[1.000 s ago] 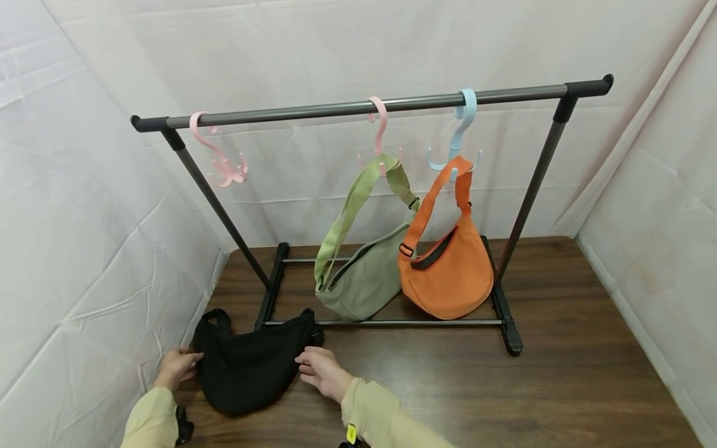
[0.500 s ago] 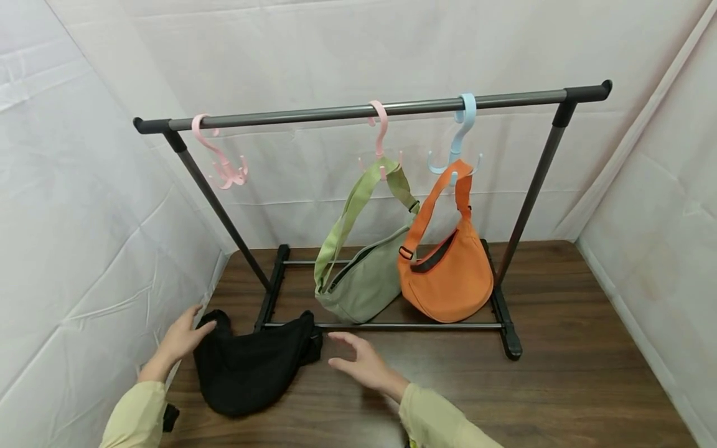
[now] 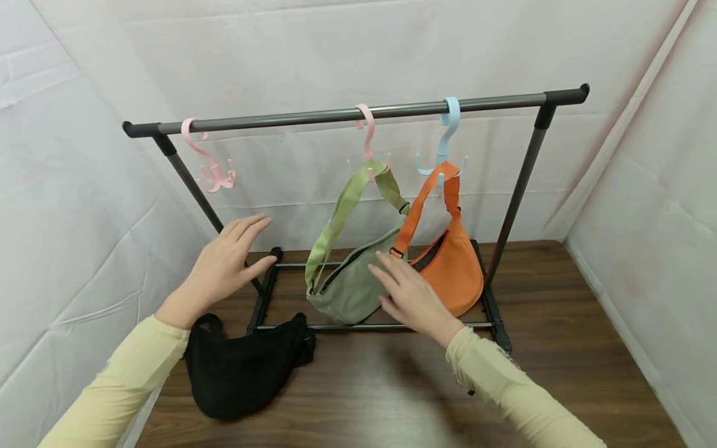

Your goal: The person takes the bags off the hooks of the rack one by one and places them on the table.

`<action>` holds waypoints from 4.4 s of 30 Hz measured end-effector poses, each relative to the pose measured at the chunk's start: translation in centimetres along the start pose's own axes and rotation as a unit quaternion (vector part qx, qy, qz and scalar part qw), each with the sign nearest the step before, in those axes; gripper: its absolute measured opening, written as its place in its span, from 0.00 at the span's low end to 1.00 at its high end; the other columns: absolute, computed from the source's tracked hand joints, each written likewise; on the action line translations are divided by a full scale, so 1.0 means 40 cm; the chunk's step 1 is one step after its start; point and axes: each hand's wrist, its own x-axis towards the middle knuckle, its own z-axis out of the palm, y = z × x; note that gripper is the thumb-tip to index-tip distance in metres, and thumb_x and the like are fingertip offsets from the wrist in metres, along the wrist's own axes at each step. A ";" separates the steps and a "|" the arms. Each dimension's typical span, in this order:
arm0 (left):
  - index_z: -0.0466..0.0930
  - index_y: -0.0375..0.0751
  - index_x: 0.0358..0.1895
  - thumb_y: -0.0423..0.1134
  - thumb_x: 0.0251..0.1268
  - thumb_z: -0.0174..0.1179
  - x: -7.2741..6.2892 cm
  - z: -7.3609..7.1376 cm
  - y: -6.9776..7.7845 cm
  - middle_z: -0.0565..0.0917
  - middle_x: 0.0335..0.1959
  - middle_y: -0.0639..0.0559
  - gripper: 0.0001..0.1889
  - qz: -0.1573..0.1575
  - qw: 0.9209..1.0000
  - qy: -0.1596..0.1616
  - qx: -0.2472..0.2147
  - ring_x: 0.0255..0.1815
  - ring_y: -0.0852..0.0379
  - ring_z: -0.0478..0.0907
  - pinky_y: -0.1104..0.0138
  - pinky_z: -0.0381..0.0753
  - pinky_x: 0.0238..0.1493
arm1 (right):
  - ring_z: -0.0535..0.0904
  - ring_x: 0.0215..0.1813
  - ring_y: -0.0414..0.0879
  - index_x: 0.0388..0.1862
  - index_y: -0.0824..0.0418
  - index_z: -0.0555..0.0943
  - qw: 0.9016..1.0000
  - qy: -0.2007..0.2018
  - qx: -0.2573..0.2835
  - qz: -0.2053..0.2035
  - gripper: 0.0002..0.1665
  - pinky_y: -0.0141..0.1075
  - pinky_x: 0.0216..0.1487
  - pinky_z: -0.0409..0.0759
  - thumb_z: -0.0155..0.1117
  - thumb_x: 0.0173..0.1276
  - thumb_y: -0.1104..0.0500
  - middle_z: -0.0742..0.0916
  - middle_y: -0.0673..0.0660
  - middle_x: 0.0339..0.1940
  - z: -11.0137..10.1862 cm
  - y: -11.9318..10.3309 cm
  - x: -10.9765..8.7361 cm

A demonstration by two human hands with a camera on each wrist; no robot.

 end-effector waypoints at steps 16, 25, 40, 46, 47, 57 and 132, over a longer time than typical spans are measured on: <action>0.71 0.33 0.56 0.41 0.52 0.66 0.199 -0.019 0.072 0.73 0.54 0.41 0.28 0.096 0.993 0.064 0.000 0.56 0.45 0.68 0.57 0.76 0.46 | 0.64 0.63 0.58 0.58 0.68 0.70 1.000 0.012 -0.026 0.007 0.37 0.49 0.56 0.70 0.70 0.46 0.67 0.69 0.66 0.62 -0.064 0.046 0.024; 0.73 0.34 0.53 0.40 0.54 0.63 0.329 -0.013 0.127 0.74 0.52 0.42 0.23 0.120 0.986 0.116 -0.013 0.55 0.47 0.69 0.61 0.75 0.50 | 0.64 0.63 0.58 0.58 0.68 0.70 1.000 -0.005 -0.024 0.010 0.35 0.48 0.55 0.72 0.69 0.49 0.65 0.68 0.66 0.63 -0.070 0.051 0.037; 0.75 0.32 0.50 0.36 0.53 0.63 0.445 -0.008 0.154 0.75 0.52 0.40 0.21 0.144 0.968 0.205 -0.008 0.57 0.47 0.69 0.65 0.70 0.57 | 0.64 0.64 0.57 0.59 0.67 0.69 1.000 -0.009 -0.022 0.007 0.35 0.46 0.55 0.72 0.68 0.49 0.66 0.69 0.66 0.63 -0.077 0.059 0.042; 0.75 0.32 0.49 0.35 0.55 0.60 0.468 0.001 0.152 0.75 0.50 0.41 0.18 0.146 0.965 0.219 -0.005 0.56 0.48 0.69 0.66 0.66 0.60 | 0.64 0.63 0.57 0.59 0.67 0.69 1.000 -0.013 -0.022 0.008 0.35 0.46 0.55 0.72 0.68 0.50 0.66 0.68 0.66 0.63 -0.078 0.058 0.041; 0.75 0.32 0.49 0.35 0.55 0.59 0.471 0.001 0.152 0.75 0.50 0.41 0.18 0.145 0.965 0.218 -0.002 0.56 0.48 0.69 0.67 0.65 0.60 | 0.64 0.63 0.57 0.59 0.67 0.69 1.000 -0.013 -0.022 0.009 0.35 0.45 0.55 0.72 0.68 0.50 0.66 0.68 0.66 0.63 -0.078 0.058 0.041; 0.75 0.35 0.50 0.39 0.57 0.58 0.499 -0.001 0.162 0.75 0.51 0.42 0.18 0.113 0.976 0.184 0.004 0.54 0.48 0.70 0.64 0.70 0.55 | 0.64 0.64 0.57 0.60 0.67 0.68 1.000 -0.018 -0.014 0.014 0.36 0.46 0.56 0.71 0.68 0.51 0.66 0.69 0.66 0.63 -0.072 0.064 0.035; 0.80 0.34 0.37 0.30 0.59 0.52 0.517 -0.019 0.164 0.79 0.40 0.46 0.07 0.091 0.978 0.189 -0.016 0.41 0.50 0.75 0.66 0.74 0.44 | 0.76 0.48 0.51 0.50 0.67 0.74 0.935 0.161 0.162 0.272 0.18 0.41 0.51 0.75 0.58 0.61 0.61 0.80 0.62 0.45 -0.114 0.178 0.337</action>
